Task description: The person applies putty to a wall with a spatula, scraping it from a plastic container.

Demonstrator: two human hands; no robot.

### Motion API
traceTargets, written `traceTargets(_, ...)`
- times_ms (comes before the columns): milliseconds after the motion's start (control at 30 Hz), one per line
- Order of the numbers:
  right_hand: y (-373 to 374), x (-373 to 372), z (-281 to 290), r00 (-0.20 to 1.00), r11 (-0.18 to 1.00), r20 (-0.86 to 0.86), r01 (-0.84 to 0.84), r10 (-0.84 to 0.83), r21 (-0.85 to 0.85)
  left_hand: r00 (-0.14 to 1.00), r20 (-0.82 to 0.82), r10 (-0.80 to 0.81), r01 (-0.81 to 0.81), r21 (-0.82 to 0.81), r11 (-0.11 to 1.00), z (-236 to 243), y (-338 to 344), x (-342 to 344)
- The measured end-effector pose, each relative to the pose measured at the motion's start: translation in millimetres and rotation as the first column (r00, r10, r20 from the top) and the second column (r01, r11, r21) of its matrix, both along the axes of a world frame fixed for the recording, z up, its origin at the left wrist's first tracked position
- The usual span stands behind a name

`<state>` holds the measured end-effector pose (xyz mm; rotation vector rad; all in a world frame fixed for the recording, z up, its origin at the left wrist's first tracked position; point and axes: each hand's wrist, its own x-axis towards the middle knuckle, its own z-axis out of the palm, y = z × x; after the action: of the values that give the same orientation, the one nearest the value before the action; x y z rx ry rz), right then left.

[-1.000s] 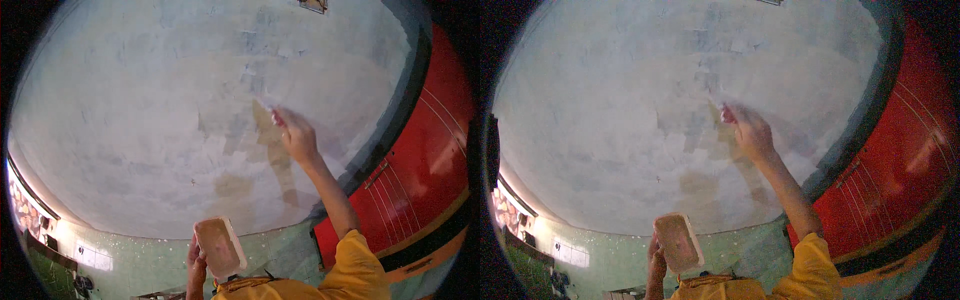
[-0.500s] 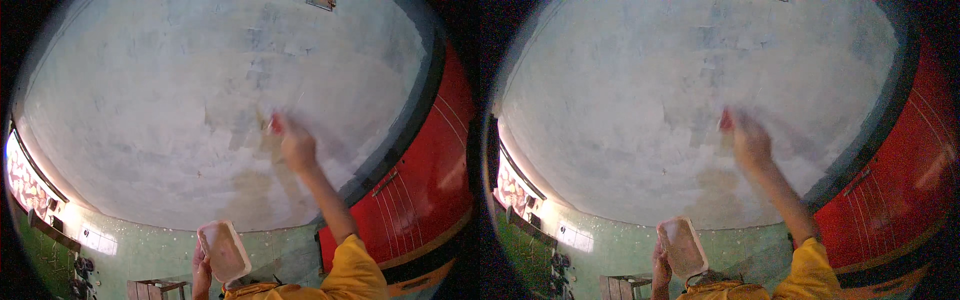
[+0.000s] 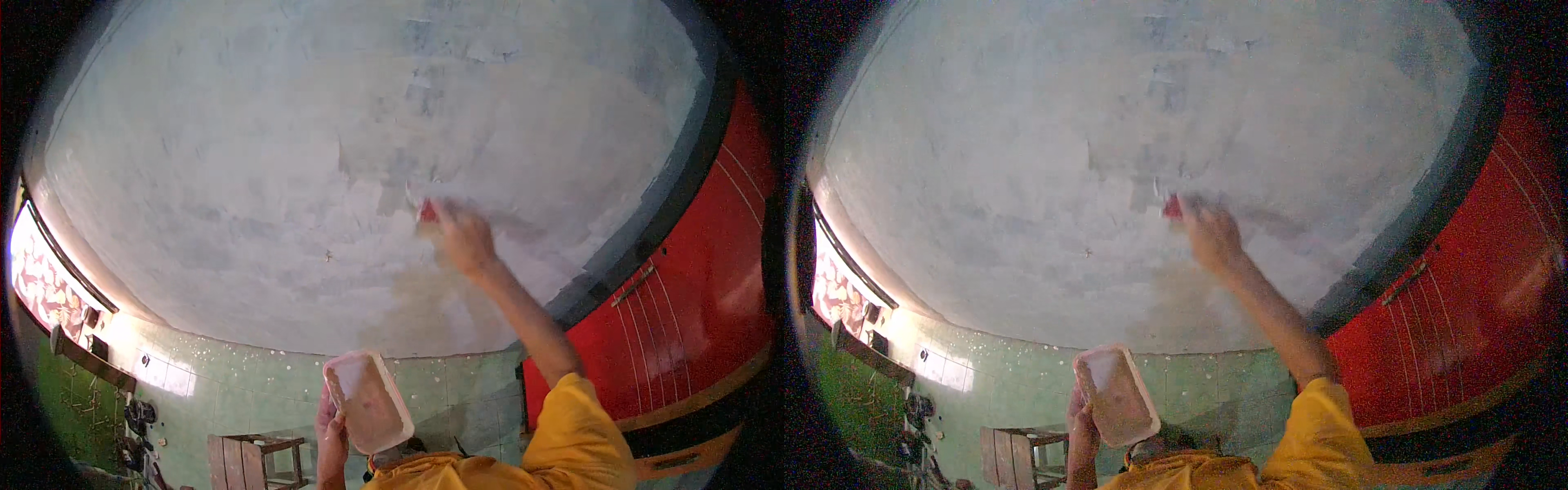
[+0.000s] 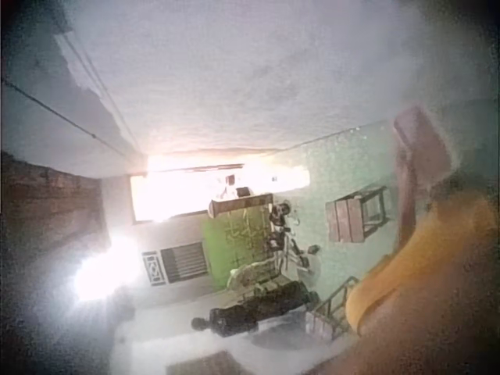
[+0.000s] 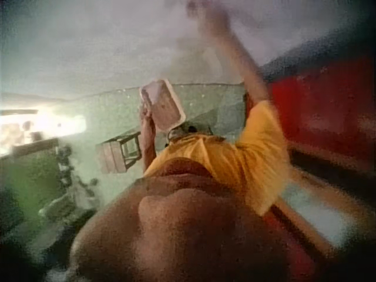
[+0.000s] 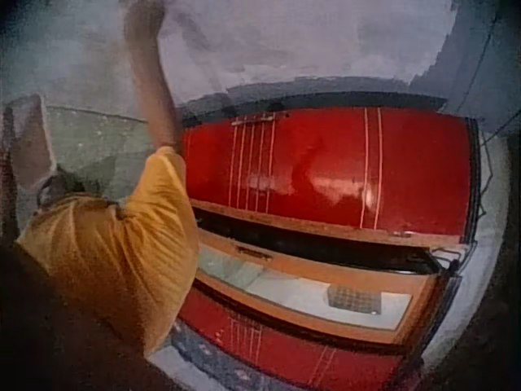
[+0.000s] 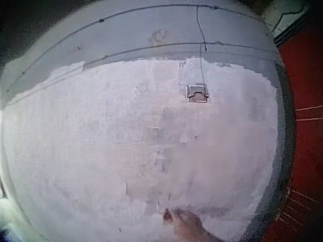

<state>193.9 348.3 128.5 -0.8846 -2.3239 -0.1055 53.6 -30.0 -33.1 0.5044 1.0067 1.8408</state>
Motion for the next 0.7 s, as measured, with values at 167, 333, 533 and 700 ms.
traceTargets(167,26,4,139,0.987,0.865,-0.131,0.146,-0.093,0.480,1.000,-0.024,0.020,-0.022,-0.055,0.998,-6,-10,0)
traceTargets(333,23,-21,72,0.989,0.827,-0.014,0.128,-0.144,0.547,0.999,-0.052,0.001,-0.008,-0.148,0.989,-3,-15,-7)
traceTargets(533,-21,-29,16,0.983,0.998,0.179,-0.041,0.031,0.051,0.999,-0.035,0.030,-0.033,-0.086,0.996,9,-22,-15)
traceTargets(700,8,-9,165,0.985,0.896,-0.157,0.127,-0.065,0.426,0.998,-0.055,-0.034,0.036,0.030,0.999,0,-23,-38)
